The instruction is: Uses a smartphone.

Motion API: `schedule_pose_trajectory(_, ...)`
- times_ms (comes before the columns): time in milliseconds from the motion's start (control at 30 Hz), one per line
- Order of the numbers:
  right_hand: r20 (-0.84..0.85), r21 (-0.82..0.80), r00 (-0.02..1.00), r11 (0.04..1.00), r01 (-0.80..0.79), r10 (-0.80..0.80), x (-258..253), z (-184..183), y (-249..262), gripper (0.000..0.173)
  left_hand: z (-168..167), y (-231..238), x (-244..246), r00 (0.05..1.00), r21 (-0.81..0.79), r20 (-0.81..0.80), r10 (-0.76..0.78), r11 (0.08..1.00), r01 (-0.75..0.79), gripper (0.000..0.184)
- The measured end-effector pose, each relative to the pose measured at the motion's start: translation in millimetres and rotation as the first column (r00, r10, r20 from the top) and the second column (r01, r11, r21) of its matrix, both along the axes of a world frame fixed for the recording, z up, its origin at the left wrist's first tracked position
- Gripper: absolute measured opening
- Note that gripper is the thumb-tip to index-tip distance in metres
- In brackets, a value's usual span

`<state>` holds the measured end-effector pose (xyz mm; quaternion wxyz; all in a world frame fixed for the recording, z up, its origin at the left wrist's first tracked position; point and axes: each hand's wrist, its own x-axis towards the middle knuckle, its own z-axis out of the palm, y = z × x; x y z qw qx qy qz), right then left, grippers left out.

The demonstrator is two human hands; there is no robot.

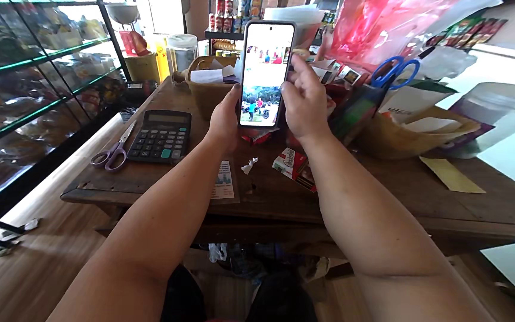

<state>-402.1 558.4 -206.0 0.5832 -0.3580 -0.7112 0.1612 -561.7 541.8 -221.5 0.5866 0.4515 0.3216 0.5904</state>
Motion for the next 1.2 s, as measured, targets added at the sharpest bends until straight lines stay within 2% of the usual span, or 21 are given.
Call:
schedule_pose_trajectory(433,0.030,0.013,1.000,1.000,0.004,-0.005,0.4,0.8,1.2,0.057,-1.2,1.1,-1.6,0.999,0.046,-0.022,-0.030,0.998,0.031,0.073)
schedule_pose_trajectory(667,0.036,0.003,0.999,1.000,-0.008,0.008,0.9,1.8,0.1,0.059,-0.4,0.5,-1.3,0.999,0.044,-0.015,-0.029,0.999,0.029,0.072)
schedule_pose_trajectory(833,0.141,-0.129,0.989,0.990,0.057,-0.039,-2.5,15.9,-28.9,0.058,-1.0,-0.2,-1.6,0.999,0.041,-0.012,-0.031,0.999,0.032,0.073)
schedule_pose_trajectory(1200,0.121,-0.142,0.992,0.989,0.048,-0.031,-2.0,15.6,-27.4,0.061,-0.9,0.5,-1.5,0.999,0.042,-0.032,-0.019,0.999,0.020,0.070)
